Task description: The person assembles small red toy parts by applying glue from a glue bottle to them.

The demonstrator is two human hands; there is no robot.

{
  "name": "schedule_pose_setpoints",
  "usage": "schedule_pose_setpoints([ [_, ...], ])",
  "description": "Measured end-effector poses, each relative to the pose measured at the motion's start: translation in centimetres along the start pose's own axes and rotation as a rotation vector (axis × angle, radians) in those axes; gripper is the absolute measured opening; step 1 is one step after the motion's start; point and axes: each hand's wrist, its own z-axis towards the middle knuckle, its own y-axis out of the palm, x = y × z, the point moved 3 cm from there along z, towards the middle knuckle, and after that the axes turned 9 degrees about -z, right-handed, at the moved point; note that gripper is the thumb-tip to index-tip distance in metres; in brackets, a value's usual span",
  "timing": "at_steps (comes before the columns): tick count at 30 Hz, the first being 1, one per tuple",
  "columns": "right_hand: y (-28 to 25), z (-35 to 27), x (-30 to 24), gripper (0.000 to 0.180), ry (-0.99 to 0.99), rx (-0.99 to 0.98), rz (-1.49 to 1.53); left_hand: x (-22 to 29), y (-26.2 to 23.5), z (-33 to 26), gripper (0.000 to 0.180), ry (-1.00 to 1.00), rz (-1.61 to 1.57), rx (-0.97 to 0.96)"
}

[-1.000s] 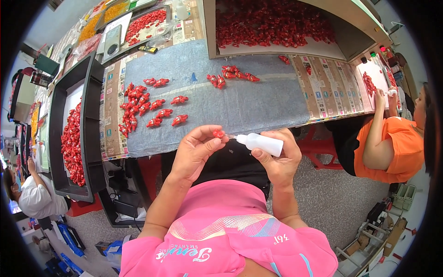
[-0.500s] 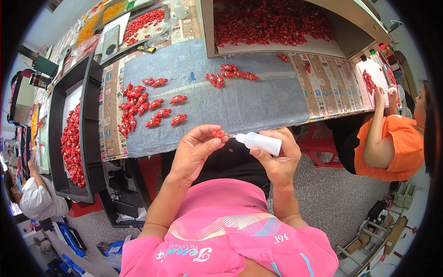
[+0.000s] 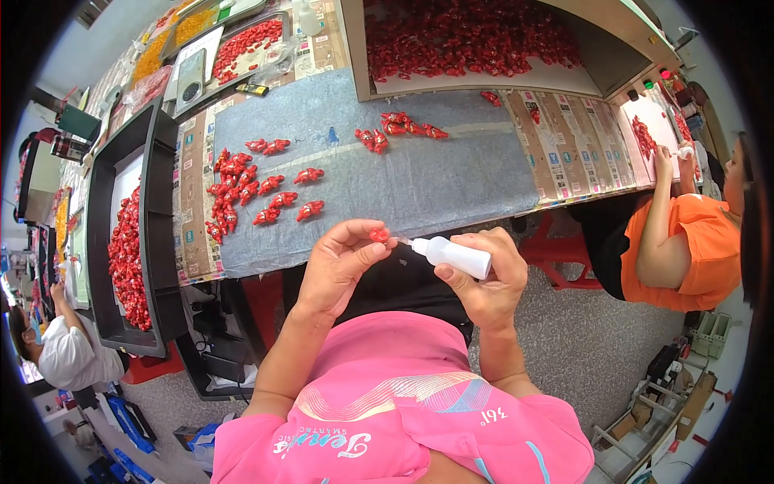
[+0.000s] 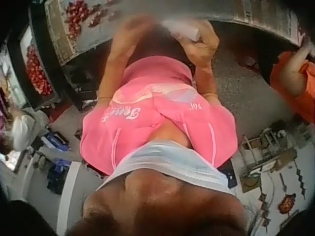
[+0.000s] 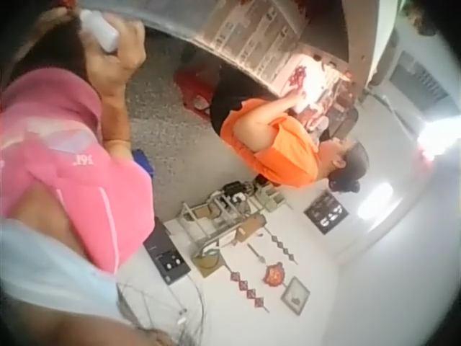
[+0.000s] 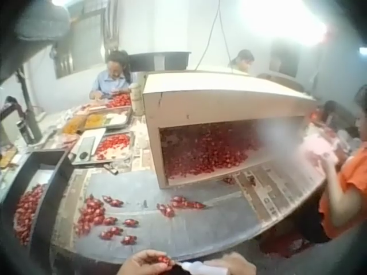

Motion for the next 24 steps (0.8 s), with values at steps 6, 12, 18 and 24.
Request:
schedule_pose_setpoints([
  [6, -0.24, 0.0, -0.29, 0.038, 0.007, -0.012, -0.003, -0.1, -0.14, 0.02, 0.024, -0.007, 0.012, 0.013],
  [12, -0.28, -0.1, -0.36, 0.037, 0.008, -0.015, -0.003, -0.2, -0.21, 0.02, 0.024, 0.007, 0.005, -0.002],
  [18, -0.28, -0.2, -0.33, 0.038, 0.011, -0.025, 0.013, -0.3, -0.21, 0.0, 0.023, 0.014, 0.017, 0.006],
  [24, -0.21, -0.3, -0.37, 0.037, 0.032, -0.025, 0.024, -0.3, -0.11, -0.04, 0.023, 0.013, 0.019, 0.02],
])
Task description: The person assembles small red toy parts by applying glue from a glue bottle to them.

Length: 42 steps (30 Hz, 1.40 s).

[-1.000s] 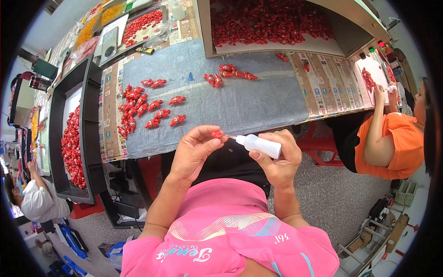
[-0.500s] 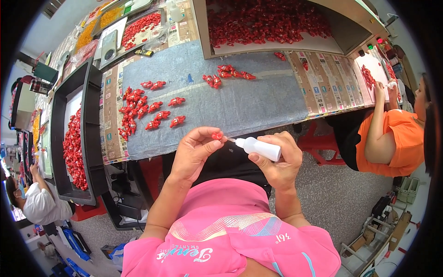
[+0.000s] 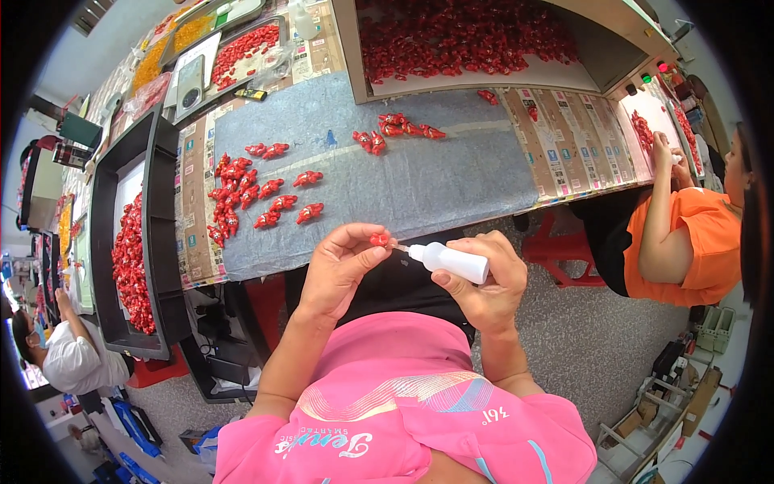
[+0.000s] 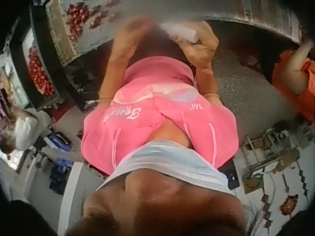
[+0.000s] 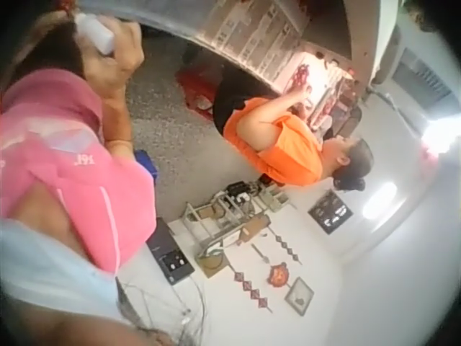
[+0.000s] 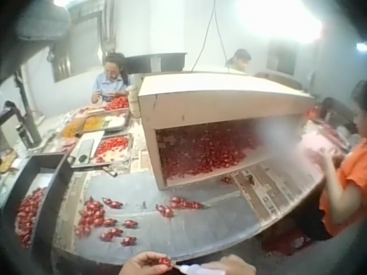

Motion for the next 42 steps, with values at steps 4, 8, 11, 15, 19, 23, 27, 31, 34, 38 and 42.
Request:
schedule_pose_setpoints([
  [4, 0.1, 0.1, 0.0, 0.037, -0.001, 0.008, 0.011, 0.0, 0.0, 0.0, 0.023, 0.004, 0.004, -0.003],
  [8, 0.1, 0.0, 0.0, 0.038, -0.012, 0.003, -0.011, 0.0, 0.0, 0.0, 0.023, 0.001, 0.006, -0.011],
  [11, 0.2, 0.1, 0.0, 0.038, -0.025, 0.01, 0.003, 0.0, 0.1, 0.1, 0.022, -0.013, -0.011, -0.012],
  [15, 0.3, 0.2, 0.1, 0.037, -0.031, 0.015, -0.003, 0.0, 0.1, 0.0, 0.022, -0.015, -0.011, -0.006],
  [19, 0.3, 0.2, 0.1, 0.037, -0.031, 0.01, -0.019, -0.1, -0.1, 0.0, 0.024, 0.001, 0.003, -0.016],
  [23, 0.3, 0.2, 0.1, 0.034, -0.046, 0.017, -0.013, -0.1, -0.1, 0.0, 0.025, -0.015, -0.001, -0.011],
  [27, 0.3, 0.2, 0.1, 0.035, -0.04, 0.024, -0.017, 0.1, 0.0, -0.2, 0.025, -0.002, 0.012, -0.028],
  [31, 0.2, 0.2, 0.6, 0.032, 0.019, 0.07, 0.049, 0.3, -0.1, -0.2, 0.025, -0.057, -0.112, -0.034],
  [34, 0.7, 0.3, 2.0, 0.03, 0.133, 0.124, 0.118, 0.6, 0.0, -0.4, 0.025, -0.075, -0.181, -0.034],
  [38, 2.9, 1.6, 3.4, 0.029, 0.317, 0.078, 0.288, 0.8, 0.1, -0.7, 0.025, -0.052, -0.187, -0.036],
  [42, 5.2, 3.7, 5.0, 0.031, 0.148, -0.041, 0.035, 0.8, 0.0, -0.8, 0.026, -0.081, -0.18, -0.094],
])
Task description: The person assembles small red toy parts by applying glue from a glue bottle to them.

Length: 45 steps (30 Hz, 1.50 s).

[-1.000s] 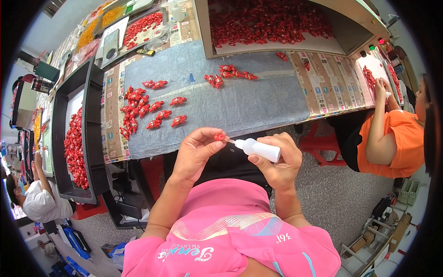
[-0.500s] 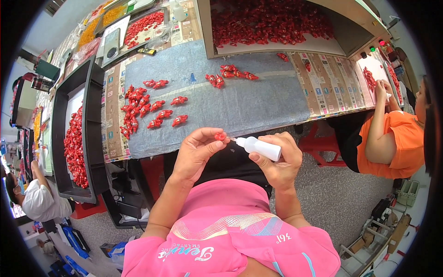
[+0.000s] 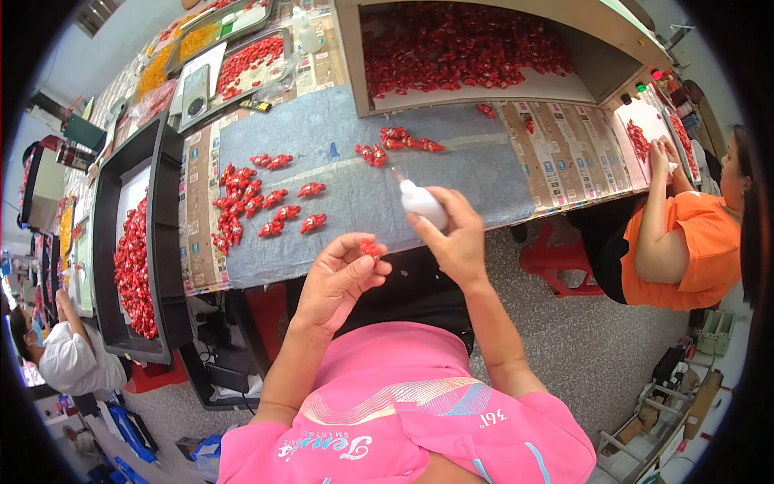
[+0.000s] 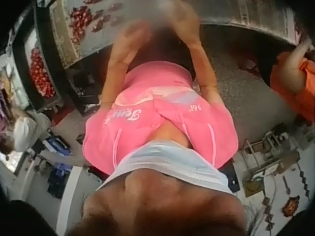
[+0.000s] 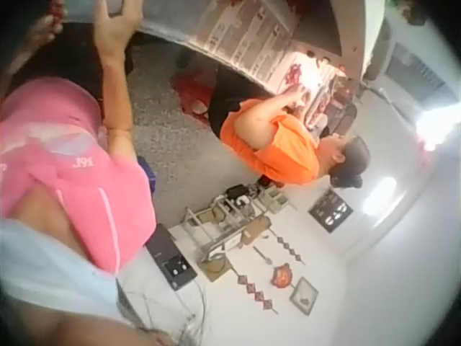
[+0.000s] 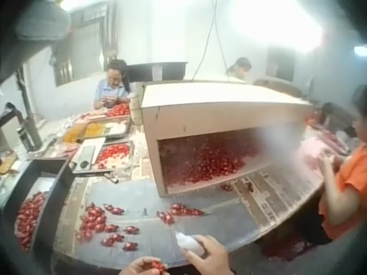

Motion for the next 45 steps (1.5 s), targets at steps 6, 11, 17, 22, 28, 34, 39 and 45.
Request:
schedule_pose_setpoints([
  [6, 1.6, 1.5, -0.2, 0.037, 0.004, -0.135, -0.016, -0.1, -0.3, -0.5, 0.028, 0.033, -0.075, 0.004],
  [11, -0.6, 2.6, -1.7, 0.042, -0.101, -0.164, 0.007, 0.2, -0.5, -0.7, 0.027, 0.045, -0.124, -0.008],
  [17, -0.9, 10.8, 0.6, 0.029, -0.155, -0.092, -0.151, 0.3, -0.5, -0.6, 0.026, 0.04, -0.095, -0.045],
  [22, 2.6, 17.1, 2.6, 0.015, -0.474, -0.002, -0.51, 0.2, -0.3, -1.0, 0.023, 0.043, -0.079, -0.058],
  [28, 5.0, 18.9, 4.7, 0.015, -0.467, -0.013, -0.599, 0.1, -0.9, -1.4, 0.022, 0.028, -0.103, -0.029],
  [34, 1.2, 15.4, 1.7, 0.014, -0.259, -0.09, -0.328, 0.2, -1.5, -1.2, 0.023, 0.006, -0.146, -0.05],
  [39, -2.7, 6.3, -1.1, 0.015, 0.127, -0.149, 0.128, 0.3, -0.6, -0.7, 0.019, -0.003, -0.221, -0.04],
  [45, -0.8, -3.4, -2.1, 0.011, 0.296, -0.229, 0.481, -0.5, 0.2, 0.2, 0.013, -0.065, -0.184, -0.071],
])
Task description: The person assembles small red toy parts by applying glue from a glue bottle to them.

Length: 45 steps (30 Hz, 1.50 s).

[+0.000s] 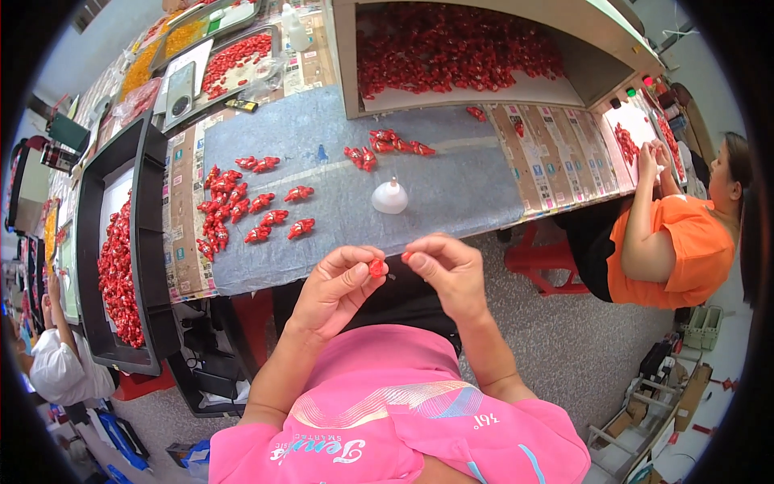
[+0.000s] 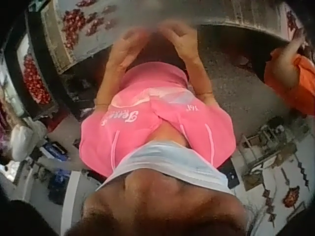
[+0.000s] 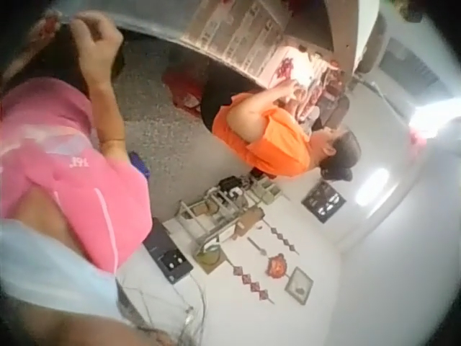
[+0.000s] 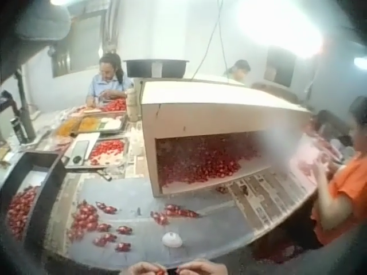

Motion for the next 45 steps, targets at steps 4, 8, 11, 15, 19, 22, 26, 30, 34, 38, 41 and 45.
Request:
schedule_pose_setpoints([
  [4, 0.8, -1.2, 0.6, 0.012, -0.061, -0.017, 0.083, -0.7, 0.3, 0.3, 0.015, 0.005, -0.003, -0.062],
  [8, 0.9, -1.5, 0.4, 0.012, -0.062, -0.015, 0.125, -1.2, 0.6, 0.2, 0.017, -0.006, 0.005, -0.04],
  [11, 0.9, -1.6, 0.6, 0.012, -0.063, -0.001, 0.12, -1.4, 0.6, 0.1, 0.018, -0.011, 0.01, -0.029],
  [15, 0.9, -1.7, 1.0, 0.012, -0.059, 0.01, 0.148, -1.6, 0.5, 0.1, 0.019, -0.025, 0.015, -0.017],
  [19, 0.9, -1.8, 1.0, 0.011, -0.111, 0.034, 0.104, -1.7, 0.4, 0.3, 0.019, -0.01, 0.008, -0.019],
  [22, 0.7, -1.9, 0.9, 0.011, -0.156, 0.043, 0.025, -1.8, 0.3, 0.3, 0.018, 0.003, 0.015, -0.009],
  [26, 0.4, -1.7, 0.5, 0.013, -0.154, 0.014, -0.021, -1.7, 0.2, 0.3, 0.018, 0.074, 0.057, -0.034],
  [30, 0.3, -1.6, 0.4, 0.014, -0.143, -0.008, -0.087, -1.5, 0.2, 0.3, 0.017, 0.125, 0.122, -0.039],
  [34, 0.1, -1.6, 0.4, 0.012, -0.121, -0.015, -0.061, -1.5, 0.1, 0.2, 0.017, 0.203, 0.243, -0.013],
  [38, 0.1, -1.5, 0.5, 0.012, -0.091, -0.051, 0.019, -1.2, 0.4, 0.0, 0.017, 0.213, 0.286, -0.011],
  [41, -0.1, -1.4, 0.5, 0.012, -0.09, -0.083, -0.007, -1.3, 0.2, 0.0, 0.017, 0.173, 0.248, 0.015],
  [45, -0.2, -1.3, -0.4, 0.01, -0.216, -0.055, -0.198, -1.4, 0.1, 0.0, 0.016, 0.169, 0.229, 0.018],
])
